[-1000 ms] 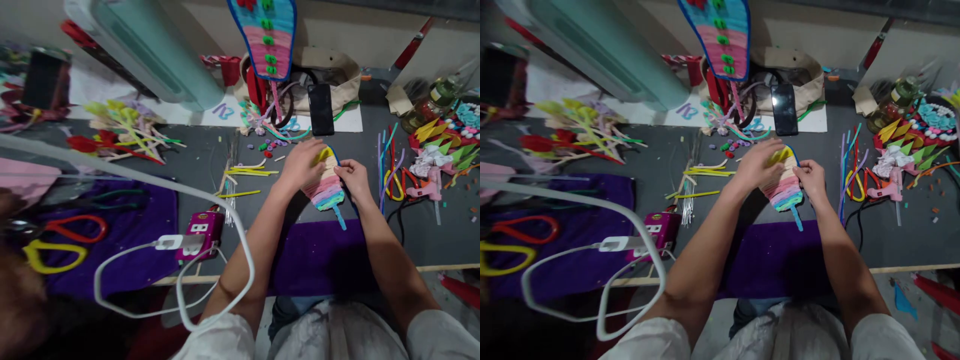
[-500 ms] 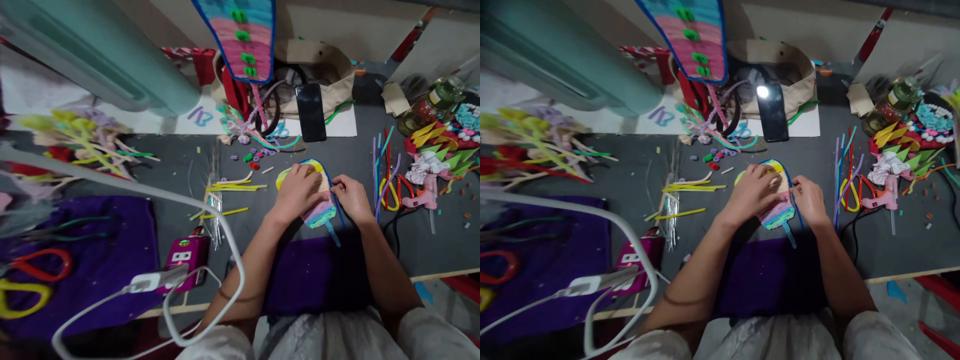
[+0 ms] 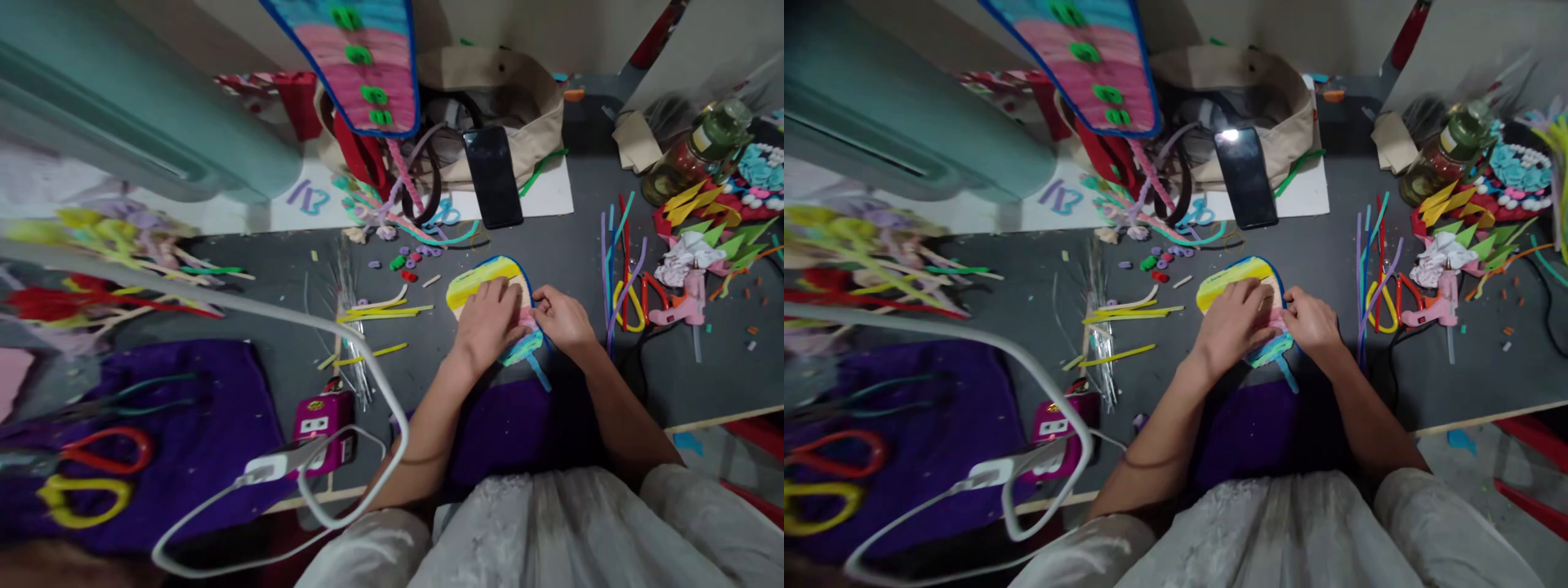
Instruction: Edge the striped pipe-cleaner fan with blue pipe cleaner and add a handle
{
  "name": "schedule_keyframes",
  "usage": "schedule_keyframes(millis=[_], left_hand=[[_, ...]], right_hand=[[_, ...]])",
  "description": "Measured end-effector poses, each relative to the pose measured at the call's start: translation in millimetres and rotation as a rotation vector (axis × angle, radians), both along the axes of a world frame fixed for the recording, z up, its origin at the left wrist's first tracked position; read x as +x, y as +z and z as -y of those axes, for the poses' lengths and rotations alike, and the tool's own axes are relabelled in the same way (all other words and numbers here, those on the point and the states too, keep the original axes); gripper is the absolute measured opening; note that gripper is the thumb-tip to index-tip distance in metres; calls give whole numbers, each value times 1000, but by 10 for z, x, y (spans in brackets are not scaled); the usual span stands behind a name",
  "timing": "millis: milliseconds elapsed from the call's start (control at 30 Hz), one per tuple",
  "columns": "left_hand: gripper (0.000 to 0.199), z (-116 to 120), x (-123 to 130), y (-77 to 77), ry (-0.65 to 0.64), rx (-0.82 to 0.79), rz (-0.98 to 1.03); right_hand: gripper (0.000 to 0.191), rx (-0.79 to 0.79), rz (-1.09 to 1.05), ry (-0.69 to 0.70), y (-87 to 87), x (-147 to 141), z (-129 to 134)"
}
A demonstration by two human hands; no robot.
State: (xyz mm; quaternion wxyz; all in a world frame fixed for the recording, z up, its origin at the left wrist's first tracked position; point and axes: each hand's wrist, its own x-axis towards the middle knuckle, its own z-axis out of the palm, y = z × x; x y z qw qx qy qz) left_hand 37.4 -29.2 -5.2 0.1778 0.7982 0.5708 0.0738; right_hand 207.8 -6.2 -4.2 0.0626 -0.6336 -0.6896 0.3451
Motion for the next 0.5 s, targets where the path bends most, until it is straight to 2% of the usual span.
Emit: schedule_keyframes(millis=[200, 333, 500], left_hand=[[31, 260, 153, -209, 75, 126, 129], [37, 319, 156, -355, 93, 182, 232], [44, 278, 19, -490, 52, 189, 347]], right_hand=[[27, 73, -81, 12, -28, 63, 96], [32, 117, -167, 27, -64, 100, 125], [39, 61, -303, 9, -125, 104, 113]])
